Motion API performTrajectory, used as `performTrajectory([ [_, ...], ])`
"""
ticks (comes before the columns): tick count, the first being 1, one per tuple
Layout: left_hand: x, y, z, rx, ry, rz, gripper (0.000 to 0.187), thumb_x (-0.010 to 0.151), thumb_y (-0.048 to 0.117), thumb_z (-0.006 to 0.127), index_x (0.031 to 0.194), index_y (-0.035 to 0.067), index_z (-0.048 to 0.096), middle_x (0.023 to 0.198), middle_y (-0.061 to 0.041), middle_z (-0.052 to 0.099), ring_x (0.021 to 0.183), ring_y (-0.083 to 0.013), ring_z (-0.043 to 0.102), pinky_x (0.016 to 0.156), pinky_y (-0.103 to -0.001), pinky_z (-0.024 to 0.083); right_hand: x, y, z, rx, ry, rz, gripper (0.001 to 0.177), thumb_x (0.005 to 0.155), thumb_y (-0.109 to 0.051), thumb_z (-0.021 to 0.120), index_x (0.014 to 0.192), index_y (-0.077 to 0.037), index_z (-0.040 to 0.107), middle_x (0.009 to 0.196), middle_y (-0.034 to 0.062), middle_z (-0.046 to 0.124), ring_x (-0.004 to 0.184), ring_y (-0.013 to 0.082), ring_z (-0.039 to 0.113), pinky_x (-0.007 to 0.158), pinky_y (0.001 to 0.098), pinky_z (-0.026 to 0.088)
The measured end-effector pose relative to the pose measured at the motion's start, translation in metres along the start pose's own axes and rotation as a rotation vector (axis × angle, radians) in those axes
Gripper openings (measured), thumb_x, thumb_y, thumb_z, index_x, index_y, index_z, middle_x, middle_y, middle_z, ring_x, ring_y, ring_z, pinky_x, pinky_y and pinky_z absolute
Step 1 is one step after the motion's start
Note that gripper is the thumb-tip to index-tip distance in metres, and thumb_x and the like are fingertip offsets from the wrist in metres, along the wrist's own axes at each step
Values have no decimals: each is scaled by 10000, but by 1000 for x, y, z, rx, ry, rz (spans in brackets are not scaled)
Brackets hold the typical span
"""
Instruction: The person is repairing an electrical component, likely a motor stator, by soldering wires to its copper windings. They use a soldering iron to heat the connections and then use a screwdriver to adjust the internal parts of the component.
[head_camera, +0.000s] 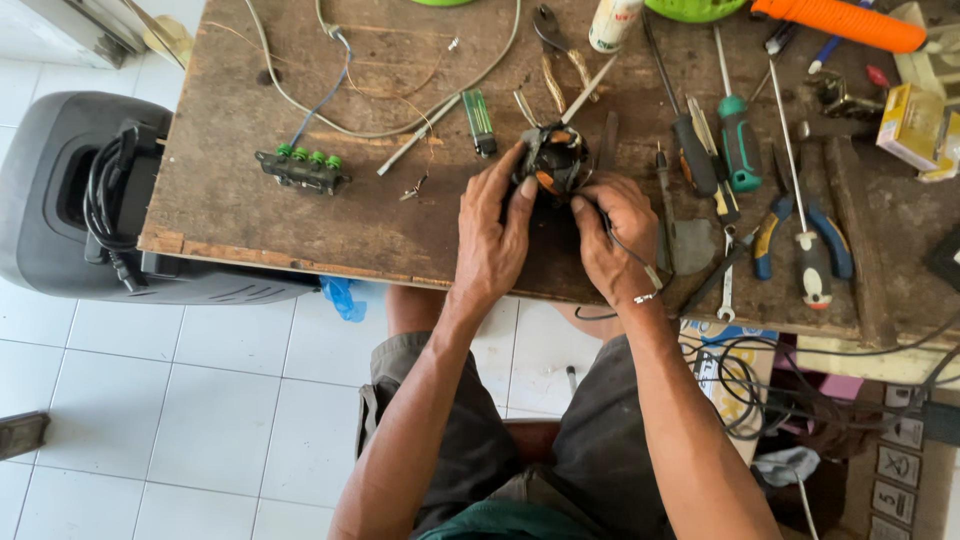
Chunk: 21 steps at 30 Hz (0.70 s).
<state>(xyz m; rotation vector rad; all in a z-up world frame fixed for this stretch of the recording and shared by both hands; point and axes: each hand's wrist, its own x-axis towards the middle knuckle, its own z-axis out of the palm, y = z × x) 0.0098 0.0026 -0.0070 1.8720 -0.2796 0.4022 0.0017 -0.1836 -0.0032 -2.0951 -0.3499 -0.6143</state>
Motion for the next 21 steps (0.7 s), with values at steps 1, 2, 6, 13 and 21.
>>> performTrajectory([
  [1, -2, 2, 0, -5, -7, -5, 467, 1182, 338, 615, 1597, 125, 611, 1405, -166, 721, 1312, -399, 688, 1126, -490, 489, -2, -1, 0, -6, 0, 8, 58, 1052, -16, 752, 999, -6, 772, 1041, 186, 781, 1159, 454, 741, 1017, 525, 559],
  [2, -4, 4, -1, -6, -6, -14, 461, 1184, 334, 609, 1599, 131, 611, 1402, -159, 726, 1311, -393, 691, 1127, -486, 490, -3, -2, -1, 3, 4, 18, 49, 1056, -20, 753, 1013, -5, 773, 1041, 190, 777, 1139, 455, 743, 1011, 523, 566],
  [6, -2, 2, -1, -14, 7, -9, 456, 1178, 310, 613, 1595, 127, 612, 1403, -157, 725, 1309, -383, 695, 1127, -478, 492, 1, -4, -1, 25, 28, 28, 41, 1065, -9, 757, 1033, 12, 770, 1028, 210, 764, 1101, 472, 748, 992, 524, 584],
  [13, -4, -7, 3, 41, -59, 9, 663, 1035, 340, 839, 1603, 111, 586, 1413, -134, 716, 1325, -342, 688, 1173, -473, 452, -7, 9, -5, 58, 65, 100, 94, 1144, -36, 686, 1122, 20, 758, 1064, 243, 737, 1122, 475, 749, 995, 532, 573],
  [21, 0, -6, 10, 46, -32, -93, 664, 1009, 354, 863, 1583, 176, 581, 1306, -117, 737, 1272, -324, 711, 1205, -458, 440, -2, 5, 6, -86, 88, 76, 673, 823, -154, 959, 1379, 6, 616, 1302, 271, 621, 1271, 527, 621, 1136, 634, 450],
])
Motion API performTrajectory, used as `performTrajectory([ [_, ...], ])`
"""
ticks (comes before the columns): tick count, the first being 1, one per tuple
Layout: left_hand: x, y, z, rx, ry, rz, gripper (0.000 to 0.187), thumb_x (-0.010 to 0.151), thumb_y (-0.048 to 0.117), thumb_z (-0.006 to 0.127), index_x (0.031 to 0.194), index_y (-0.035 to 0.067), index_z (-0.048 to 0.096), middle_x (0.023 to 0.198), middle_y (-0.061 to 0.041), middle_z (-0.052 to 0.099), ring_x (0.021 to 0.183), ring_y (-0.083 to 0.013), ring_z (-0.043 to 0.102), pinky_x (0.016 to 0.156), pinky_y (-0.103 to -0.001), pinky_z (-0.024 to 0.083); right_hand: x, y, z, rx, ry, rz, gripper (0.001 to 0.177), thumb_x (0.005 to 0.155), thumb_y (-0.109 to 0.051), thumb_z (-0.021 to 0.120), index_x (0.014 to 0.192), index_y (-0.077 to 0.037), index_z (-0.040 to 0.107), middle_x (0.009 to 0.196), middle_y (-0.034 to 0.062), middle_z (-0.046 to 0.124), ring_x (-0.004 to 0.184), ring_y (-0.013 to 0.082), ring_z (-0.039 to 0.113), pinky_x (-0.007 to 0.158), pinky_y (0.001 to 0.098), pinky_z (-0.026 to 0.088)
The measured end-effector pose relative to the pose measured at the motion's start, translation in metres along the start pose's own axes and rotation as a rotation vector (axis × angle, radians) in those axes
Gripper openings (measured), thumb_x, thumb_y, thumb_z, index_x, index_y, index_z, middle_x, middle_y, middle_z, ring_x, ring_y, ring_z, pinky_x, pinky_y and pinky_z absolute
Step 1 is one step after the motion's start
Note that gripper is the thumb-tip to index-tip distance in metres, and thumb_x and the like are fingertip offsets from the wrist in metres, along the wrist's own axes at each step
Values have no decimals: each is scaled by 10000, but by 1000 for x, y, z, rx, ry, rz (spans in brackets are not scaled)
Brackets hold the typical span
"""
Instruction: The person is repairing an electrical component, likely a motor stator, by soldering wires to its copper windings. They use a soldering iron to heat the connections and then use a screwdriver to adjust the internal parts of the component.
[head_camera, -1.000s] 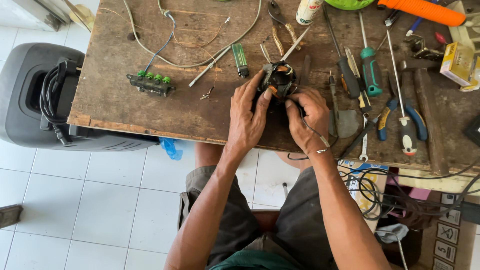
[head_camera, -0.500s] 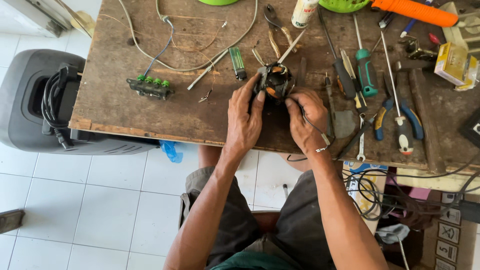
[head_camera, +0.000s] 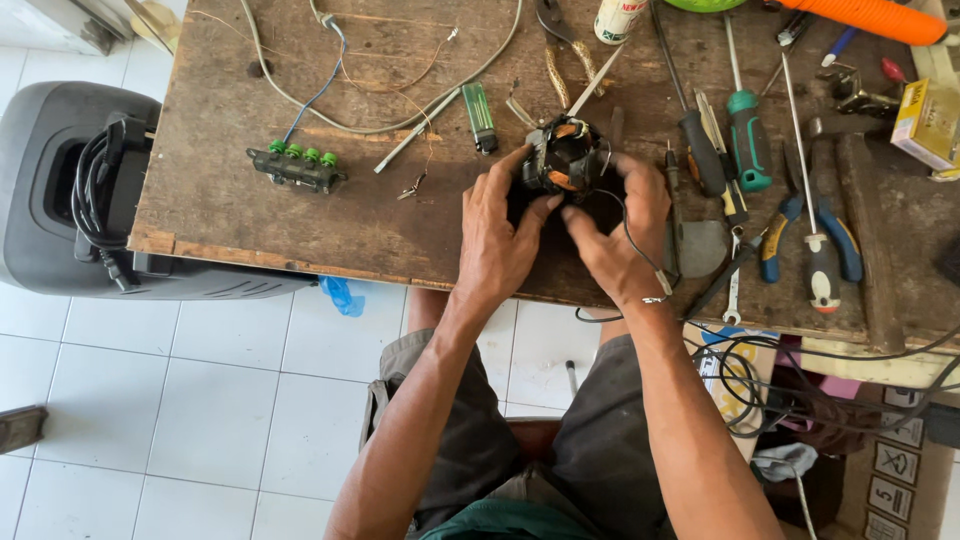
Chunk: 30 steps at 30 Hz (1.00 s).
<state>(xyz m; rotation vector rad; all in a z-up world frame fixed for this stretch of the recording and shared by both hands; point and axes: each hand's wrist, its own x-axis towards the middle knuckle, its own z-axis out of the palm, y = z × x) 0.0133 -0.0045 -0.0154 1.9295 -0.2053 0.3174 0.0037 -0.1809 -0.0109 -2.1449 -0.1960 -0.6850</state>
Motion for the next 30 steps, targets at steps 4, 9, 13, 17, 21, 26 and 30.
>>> performTrajectory([
  [4, 1, -2, 1, -2, 0, 4, 686, 1007, 367, 861, 1588, 153, 565, 1261, -128, 733, 1268, -331, 715, 1189, -448, 441, 10, -10, 3, -106, -67, 2, 769, 806, -160, 977, 1430, 25, 567, 1379, 284, 601, 1341, 548, 561, 1152, 691, 371],
  [9, 1, 2, -4, 2, -46, 30, 818, 958, 413, 908, 1627, 118, 540, 1270, -156, 750, 1309, -313, 694, 1221, -438, 399, 4, 1, 3, -315, -171, -41, 584, 889, -220, 947, 1387, 4, 739, 1688, 250, 493, 1548, 545, 417, 1177, 706, 331],
  [13, -3, 2, -8, -5, -37, 8, 862, 936, 496, 903, 1626, 117, 550, 1245, -169, 745, 1279, -343, 707, 1227, -463, 418, 6, -3, 2, -265, -136, -114, 660, 849, -54, 976, 1448, 64, 727, 1677, 245, 516, 1536, 513, 474, 1168, 672, 390],
  [17, -2, -6, -10, -64, -87, 78, 990, 924, 412, 934, 1704, 93, 416, 1322, -196, 750, 1331, -366, 683, 1245, -502, 406, 7, -5, 5, -126, -34, -152, 658, 966, 14, 900, 1574, 13, 650, 1468, 275, 677, 1333, 532, 659, 1140, 593, 496],
  [21, -2, -17, -8, -52, -147, 141, 980, 997, 291, 878, 1759, 43, 312, 1346, -232, 765, 1349, -379, 650, 1248, -514, 374, 4, -12, 0, -24, 3, -125, 692, 1013, 27, 861, 1645, -61, 594, 1333, 250, 773, 1256, 499, 740, 1082, 554, 583],
  [26, -3, -24, -5, -42, -167, 166, 952, 1040, 268, 825, 1779, 48, 266, 1360, -222, 777, 1366, -372, 638, 1264, -525, 360, 3, -18, -3, -41, 2, -104, 659, 1024, 26, 861, 1628, -64, 614, 1299, 248, 773, 1229, 470, 765, 1069, 524, 601],
  [30, -3, -25, -5, -31, -183, 180, 949, 1055, 275, 806, 1789, 54, 246, 1341, -193, 790, 1385, -363, 624, 1275, -528, 351, 3, -19, -2, -31, 27, -150, 607, 1018, 41, 858, 1584, -1, 641, 1236, 278, 779, 1191, 493, 754, 1050, 542, 593],
])
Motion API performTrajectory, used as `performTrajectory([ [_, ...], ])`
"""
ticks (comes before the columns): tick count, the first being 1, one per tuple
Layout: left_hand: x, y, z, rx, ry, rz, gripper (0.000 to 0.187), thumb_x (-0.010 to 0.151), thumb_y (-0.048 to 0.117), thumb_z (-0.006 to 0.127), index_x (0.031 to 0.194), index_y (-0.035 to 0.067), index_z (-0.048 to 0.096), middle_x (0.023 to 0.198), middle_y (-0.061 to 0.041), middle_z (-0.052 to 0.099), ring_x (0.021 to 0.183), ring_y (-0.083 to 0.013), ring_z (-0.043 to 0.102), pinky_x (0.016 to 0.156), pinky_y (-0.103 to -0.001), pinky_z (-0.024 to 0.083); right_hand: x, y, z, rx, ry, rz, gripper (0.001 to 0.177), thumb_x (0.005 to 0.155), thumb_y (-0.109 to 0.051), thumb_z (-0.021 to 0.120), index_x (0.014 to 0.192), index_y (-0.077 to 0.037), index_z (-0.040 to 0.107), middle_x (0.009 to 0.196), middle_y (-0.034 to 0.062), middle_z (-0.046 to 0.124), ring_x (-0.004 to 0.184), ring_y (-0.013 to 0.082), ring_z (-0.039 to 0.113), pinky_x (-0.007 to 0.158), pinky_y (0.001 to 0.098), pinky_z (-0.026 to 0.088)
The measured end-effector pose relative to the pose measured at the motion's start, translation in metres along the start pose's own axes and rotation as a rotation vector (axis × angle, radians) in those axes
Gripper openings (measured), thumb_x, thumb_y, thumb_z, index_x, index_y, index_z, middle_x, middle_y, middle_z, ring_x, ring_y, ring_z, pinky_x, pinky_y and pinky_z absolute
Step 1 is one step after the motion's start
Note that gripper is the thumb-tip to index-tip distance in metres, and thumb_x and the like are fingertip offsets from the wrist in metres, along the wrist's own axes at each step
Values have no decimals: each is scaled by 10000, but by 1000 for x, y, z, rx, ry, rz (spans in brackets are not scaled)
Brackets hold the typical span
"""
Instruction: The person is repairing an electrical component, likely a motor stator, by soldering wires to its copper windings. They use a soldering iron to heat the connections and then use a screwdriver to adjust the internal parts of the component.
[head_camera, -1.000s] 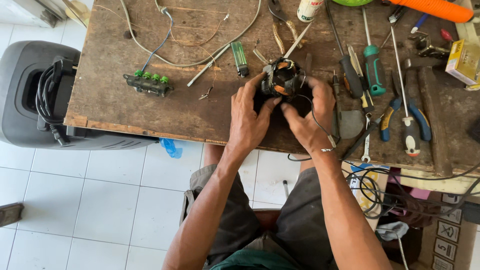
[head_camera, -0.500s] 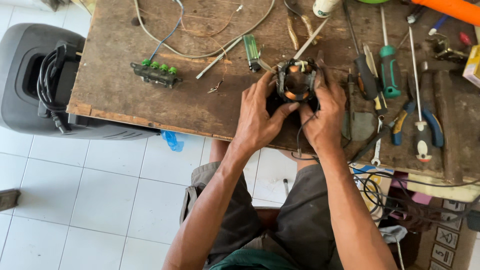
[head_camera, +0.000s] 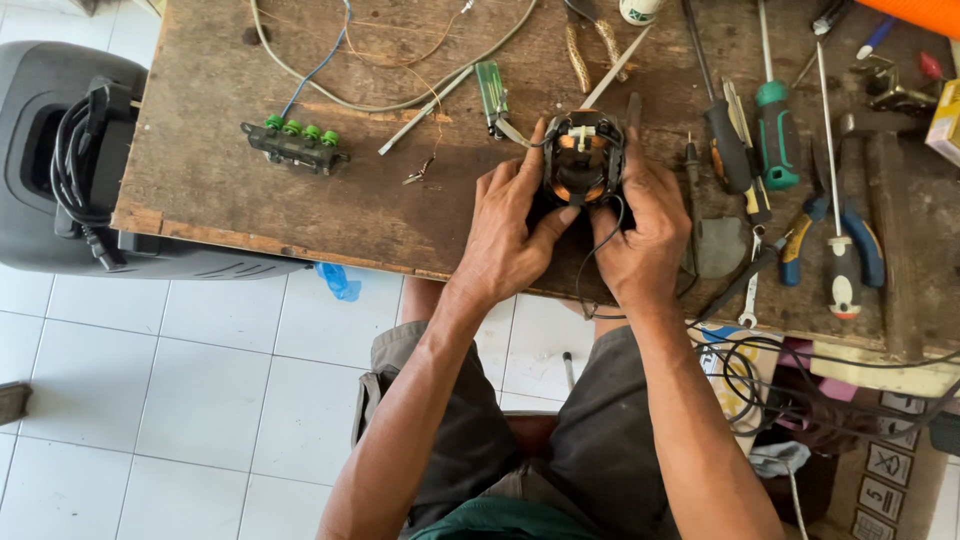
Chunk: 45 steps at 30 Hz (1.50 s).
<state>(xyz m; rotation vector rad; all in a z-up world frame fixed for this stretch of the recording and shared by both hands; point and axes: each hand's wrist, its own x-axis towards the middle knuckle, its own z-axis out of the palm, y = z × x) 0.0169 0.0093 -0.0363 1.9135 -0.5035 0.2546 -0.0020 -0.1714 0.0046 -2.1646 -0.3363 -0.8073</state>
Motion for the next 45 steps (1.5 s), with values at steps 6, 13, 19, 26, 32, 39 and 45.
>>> performTrajectory([
  [6, 1, 0, -1, -9, -2, 11, 861, 1118, 330, 712, 1787, 47, 250, 1326, -160, 790, 1395, -320, 613, 1266, -501, 343, -4, 5, -1, 37, -2, 12, 641, 1004, 83, 831, 1603, -9, 622, 1239, 308, 779, 1177, 490, 737, 1054, 568, 578],
  [13, 1, 2, -1, 8, 12, -5, 838, 1144, 479, 645, 1760, 28, 298, 1306, -175, 782, 1412, -328, 610, 1269, -505, 340, -5, 14, -1, 69, 2, -13, 661, 1004, 14, 901, 1601, -9, 618, 1248, 289, 792, 1156, 456, 743, 1017, 545, 601],
  [19, 1, 0, 1, 10, 17, -4, 812, 1164, 491, 617, 1765, 44, 302, 1352, -163, 770, 1407, -319, 618, 1255, -499, 350, -10, 19, 0, 39, -1, -3, 656, 984, -21, 936, 1575, 1, 651, 1206, 289, 797, 1092, 445, 743, 977, 531, 609],
  [26, -1, 1, 1, 4, 23, -9, 786, 1153, 456, 650, 1755, 62, 335, 1352, -157, 767, 1394, -326, 636, 1244, -505, 365, -19, 34, 3, 28, -10, 32, 669, 976, -101, 971, 1563, 6, 667, 1157, 272, 778, 1066, 453, 751, 924, 526, 619],
  [32, 0, 2, -1, 0, 25, -5, 800, 1120, 460, 707, 1748, 94, 374, 1348, -134, 770, 1395, -314, 647, 1248, -497, 372, -13, 23, 3, 57, -1, 83, 636, 1013, -112, 950, 1567, -5, 657, 1158, 264, 735, 1106, 485, 748, 925, 556, 612],
  [39, 1, 4, -5, -59, 49, -32, 756, 1113, 465, 718, 1716, 98, 445, 1348, -142, 777, 1394, -305, 660, 1264, -473, 374, -2, -2, 5, 94, 20, 96, 623, 952, -82, 1000, 1457, 18, 649, 1222, 272, 746, 1182, 515, 756, 1011, 572, 614],
  [45, -1, 3, -4, -77, 64, -50, 739, 1099, 451, 742, 1715, 147, 470, 1364, -101, 761, 1411, -267, 659, 1268, -435, 377, -11, 4, 8, 79, 18, 159, 638, 945, -116, 1013, 1445, -19, 627, 1218, 244, 766, 1171, 489, 769, 990, 566, 632],
])
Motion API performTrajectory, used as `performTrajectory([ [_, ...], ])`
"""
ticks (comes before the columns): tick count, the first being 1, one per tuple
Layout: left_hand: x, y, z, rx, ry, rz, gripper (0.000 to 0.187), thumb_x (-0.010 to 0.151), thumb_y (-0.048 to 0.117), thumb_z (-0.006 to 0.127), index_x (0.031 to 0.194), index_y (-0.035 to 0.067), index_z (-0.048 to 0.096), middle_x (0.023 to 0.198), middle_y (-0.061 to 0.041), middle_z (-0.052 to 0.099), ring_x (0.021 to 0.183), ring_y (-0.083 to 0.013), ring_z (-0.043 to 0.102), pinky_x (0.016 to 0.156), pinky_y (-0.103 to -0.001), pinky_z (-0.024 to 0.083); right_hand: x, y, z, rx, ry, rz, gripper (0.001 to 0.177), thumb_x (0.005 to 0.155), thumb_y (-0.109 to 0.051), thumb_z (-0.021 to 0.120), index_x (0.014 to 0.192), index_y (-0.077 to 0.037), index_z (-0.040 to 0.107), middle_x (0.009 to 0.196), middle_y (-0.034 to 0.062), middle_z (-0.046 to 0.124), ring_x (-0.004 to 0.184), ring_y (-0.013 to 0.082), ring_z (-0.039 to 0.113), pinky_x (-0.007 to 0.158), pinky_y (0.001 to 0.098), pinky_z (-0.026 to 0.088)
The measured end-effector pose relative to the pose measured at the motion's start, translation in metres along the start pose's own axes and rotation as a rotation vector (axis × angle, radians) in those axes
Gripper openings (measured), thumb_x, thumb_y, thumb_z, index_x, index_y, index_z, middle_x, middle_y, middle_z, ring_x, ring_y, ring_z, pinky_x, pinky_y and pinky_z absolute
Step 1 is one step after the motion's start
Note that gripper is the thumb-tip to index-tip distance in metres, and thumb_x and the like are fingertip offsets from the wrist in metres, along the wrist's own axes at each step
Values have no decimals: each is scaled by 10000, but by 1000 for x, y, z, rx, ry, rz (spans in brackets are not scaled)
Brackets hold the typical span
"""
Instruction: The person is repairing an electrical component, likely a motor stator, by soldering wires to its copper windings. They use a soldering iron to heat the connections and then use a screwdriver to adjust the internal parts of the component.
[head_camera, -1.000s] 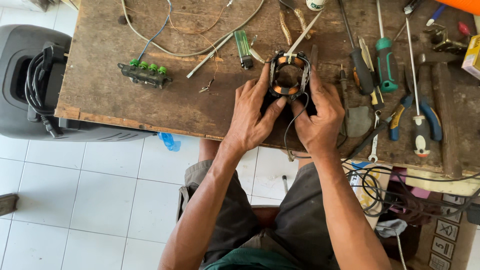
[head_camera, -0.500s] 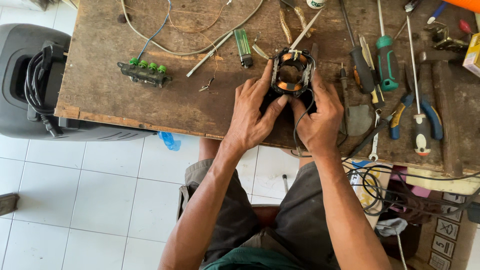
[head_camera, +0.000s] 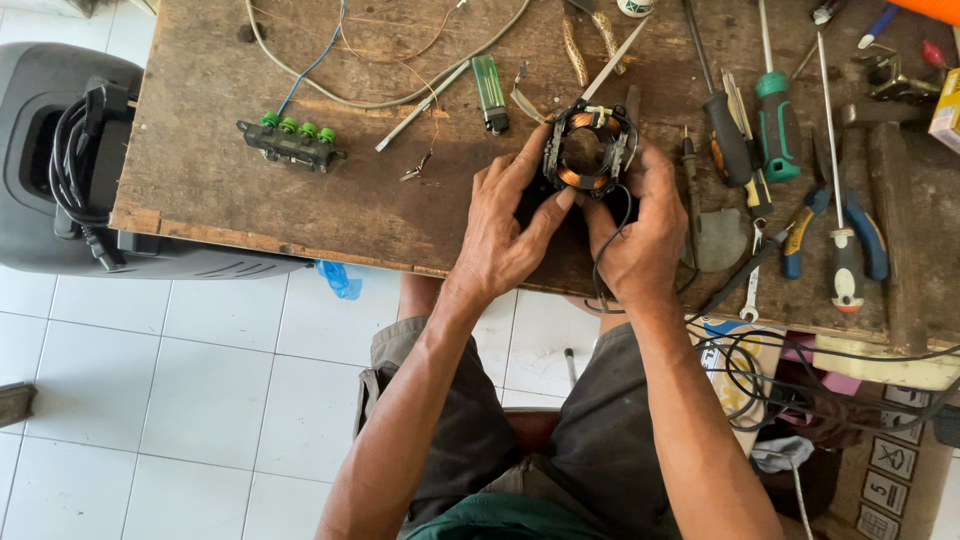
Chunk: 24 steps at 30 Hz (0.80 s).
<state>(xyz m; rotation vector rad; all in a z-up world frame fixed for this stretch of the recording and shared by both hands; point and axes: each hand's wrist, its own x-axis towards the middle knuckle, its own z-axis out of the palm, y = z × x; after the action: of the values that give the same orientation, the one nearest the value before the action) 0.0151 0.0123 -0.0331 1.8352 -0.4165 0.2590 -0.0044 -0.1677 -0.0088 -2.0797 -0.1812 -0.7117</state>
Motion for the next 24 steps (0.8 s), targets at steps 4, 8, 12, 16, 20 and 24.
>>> performTrajectory([
  [4, -1, -2, 0, -33, 1, 9, 758, 1080, 423, 769, 1721, 157, 464, 1399, -99, 751, 1422, -262, 658, 1263, -434, 378, 1, -6, 1, -11, -19, -1, 729, 944, -136, 1018, 1488, -6, 551, 1231, 275, 743, 1184, 533, 748, 1001, 597, 627],
  [8, -1, 1, -2, -48, -17, 7, 783, 1054, 377, 796, 1730, 176, 453, 1384, -98, 756, 1419, -259, 666, 1258, -431, 381, 6, -10, -3, 29, -69, -29, 926, 957, -50, 991, 1676, 8, 411, 1531, 367, 590, 1419, 596, 601, 1203, 686, 496],
  [12, 1, 2, -3, -19, -28, 34, 756, 1076, 415, 780, 1713, 158, 465, 1296, -91, 769, 1353, -268, 690, 1231, -460, 400, 11, -10, -6, 16, -87, -28, 911, 971, -136, 1009, 1693, -37, 461, 1546, 339, 595, 1464, 562, 582, 1257, 646, 462],
  [16, -1, -2, -1, -31, -10, 37, 727, 1112, 436, 744, 1724, 176, 454, 1263, -77, 772, 1313, -257, 697, 1221, -464, 411, 12, -11, -10, 31, -78, -20, 902, 963, -167, 1018, 1682, -55, 486, 1465, 313, 639, 1411, 534, 640, 1218, 629, 515],
  [20, -2, -2, -1, 8, -18, 40, 705, 1112, 473, 730, 1703, 178, 485, 1161, -64, 756, 1238, -259, 711, 1206, -463, 428, 11, -10, -10, 58, -65, -26, 894, 974, -211, 1024, 1681, -58, 498, 1443, 303, 652, 1398, 519, 658, 1205, 622, 534],
  [24, 1, 4, -3, 21, -20, 47, 692, 1127, 497, 700, 1704, 179, 486, 1036, -41, 681, 1151, -241, 696, 1205, -448, 429, 11, -9, -13, 80, -68, -35, 898, 965, -248, 1027, 1670, -46, 511, 1438, 313, 663, 1387, 511, 667, 1196, 621, 541],
])
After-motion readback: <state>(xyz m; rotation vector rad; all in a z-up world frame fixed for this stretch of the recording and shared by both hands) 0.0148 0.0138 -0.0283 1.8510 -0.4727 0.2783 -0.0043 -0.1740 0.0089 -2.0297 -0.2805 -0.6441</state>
